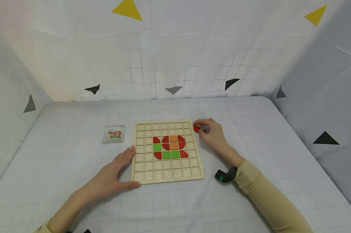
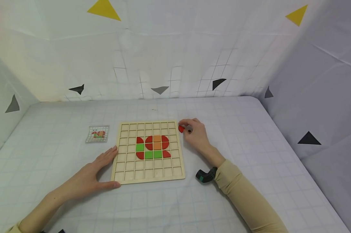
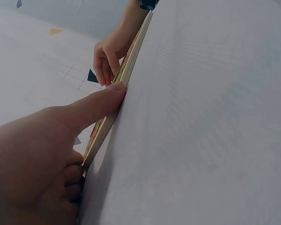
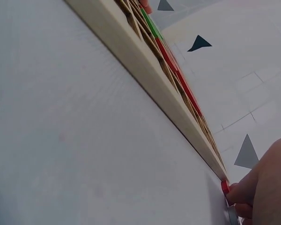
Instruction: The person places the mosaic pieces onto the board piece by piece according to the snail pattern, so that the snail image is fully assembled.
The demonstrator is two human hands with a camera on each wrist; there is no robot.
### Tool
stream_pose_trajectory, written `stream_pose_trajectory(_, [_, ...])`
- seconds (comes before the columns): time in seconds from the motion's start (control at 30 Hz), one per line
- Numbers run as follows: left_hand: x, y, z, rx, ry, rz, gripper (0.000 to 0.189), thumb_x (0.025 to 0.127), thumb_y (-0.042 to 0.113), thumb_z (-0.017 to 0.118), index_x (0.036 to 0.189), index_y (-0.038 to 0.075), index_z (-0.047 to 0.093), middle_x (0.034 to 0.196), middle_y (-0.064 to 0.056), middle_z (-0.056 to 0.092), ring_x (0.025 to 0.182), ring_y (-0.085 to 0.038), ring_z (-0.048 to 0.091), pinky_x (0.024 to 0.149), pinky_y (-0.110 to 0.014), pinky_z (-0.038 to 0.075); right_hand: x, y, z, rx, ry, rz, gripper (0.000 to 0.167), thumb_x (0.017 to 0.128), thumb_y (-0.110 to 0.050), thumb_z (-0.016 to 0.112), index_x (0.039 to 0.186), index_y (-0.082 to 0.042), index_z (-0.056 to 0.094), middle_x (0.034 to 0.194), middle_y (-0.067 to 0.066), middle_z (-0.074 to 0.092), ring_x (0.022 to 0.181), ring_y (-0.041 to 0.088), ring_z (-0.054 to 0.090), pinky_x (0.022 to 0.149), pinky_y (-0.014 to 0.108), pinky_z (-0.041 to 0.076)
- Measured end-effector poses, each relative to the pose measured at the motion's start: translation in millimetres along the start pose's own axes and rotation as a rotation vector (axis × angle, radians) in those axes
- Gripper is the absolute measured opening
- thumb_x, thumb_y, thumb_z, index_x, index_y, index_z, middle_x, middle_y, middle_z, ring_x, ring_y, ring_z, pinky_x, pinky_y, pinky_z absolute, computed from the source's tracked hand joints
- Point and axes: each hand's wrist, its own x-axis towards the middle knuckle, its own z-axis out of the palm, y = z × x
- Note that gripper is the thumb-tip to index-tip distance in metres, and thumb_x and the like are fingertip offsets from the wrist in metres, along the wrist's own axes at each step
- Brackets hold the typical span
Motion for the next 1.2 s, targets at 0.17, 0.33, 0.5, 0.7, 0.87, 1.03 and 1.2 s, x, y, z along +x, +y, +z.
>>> stream_pose_trajectory(0.17, [0.3,-0.3,0.2,0.000,0.000,-0.002,0.112,0.074,0.072,0.072,0.161,0.026,0.019,0.168,0.009,0.014,0.154,-0.030,0.015,0.121,-0.058,0.022,0.6,1.8,-0.1,0.012,-0.010,0.014,0.033,0.083,0.006,0.070,0.112,-0.010,0.074,0.107,0.009,0.070,0.101,0.026,0.062,0.083,0.044,0.055])
stream_pose_trajectory(0.33, [0.3,-0.7,0.2,-0.001,0.000,-0.001,0.112,0.074,0.072,0.072,0.161,0.026,0.019,0.168,0.010,0.014,0.155,-0.029,0.015,0.121,-0.058,0.021,1.7,2.9,0.6,0.011,0.016,-0.005,0.028,0.083,0.001,0.077,0.109,-0.008,0.074,0.103,0.009,0.073,0.099,0.025,0.063,0.083,0.044,0.054])
stream_pose_trajectory(0.5, [0.4,-0.8,0.2,-0.002,0.001,0.000,0.112,0.074,0.071,0.073,0.161,0.025,0.019,0.167,0.010,0.015,0.154,-0.030,0.015,0.120,-0.059,0.022,2.2,2.5,0.6,0.011,0.044,-0.008,0.025,0.082,-0.005,0.081,0.106,-0.007,0.074,0.099,0.009,0.074,0.096,0.024,0.063,0.081,0.043,0.053])
stream_pose_trajectory(0.7, [0.7,-0.6,0.6,0.004,-0.001,0.000,0.112,0.074,0.072,0.073,0.161,0.024,0.020,0.167,0.009,0.015,0.154,-0.031,0.016,0.120,-0.059,0.023,1.5,2.4,0.6,-0.027,0.070,0.020,0.028,0.081,-0.014,0.084,0.106,-0.006,0.074,0.098,0.009,0.074,0.092,0.024,0.063,0.078,0.040,0.052])
stream_pose_trajectory(0.87, [0.5,-0.5,0.7,0.001,0.000,0.000,0.113,0.073,0.072,0.073,0.161,0.025,0.020,0.167,0.010,0.015,0.154,-0.031,0.016,0.120,-0.059,0.024,0.6,2.5,0.8,-0.044,0.079,0.020,0.028,0.082,-0.013,0.083,0.107,-0.006,0.073,0.098,0.010,0.073,0.092,0.025,0.062,0.077,0.040,0.051])
stream_pose_trajectory(1.03, [0.5,-0.6,0.7,0.001,0.000,0.001,0.113,0.073,0.072,0.073,0.161,0.025,0.020,0.167,0.009,0.015,0.154,-0.031,0.016,0.120,-0.060,0.023,0.1,2.8,1.3,-0.059,0.083,0.036,0.028,0.082,-0.011,0.082,0.107,-0.006,0.073,0.098,0.009,0.073,0.093,0.025,0.063,0.077,0.040,0.051])
stream_pose_trajectory(1.2, [0.6,-0.5,1.2,-0.004,0.000,-0.001,0.112,0.074,0.071,0.073,0.161,0.025,0.020,0.167,0.009,0.015,0.154,-0.031,0.016,0.119,-0.060,0.024,-0.2,1.1,0.0,-0.061,0.099,0.087,0.029,0.083,-0.017,0.083,0.108,-0.006,0.073,0.099,0.008,0.074,0.093,0.025,0.065,0.078,0.037,0.050])
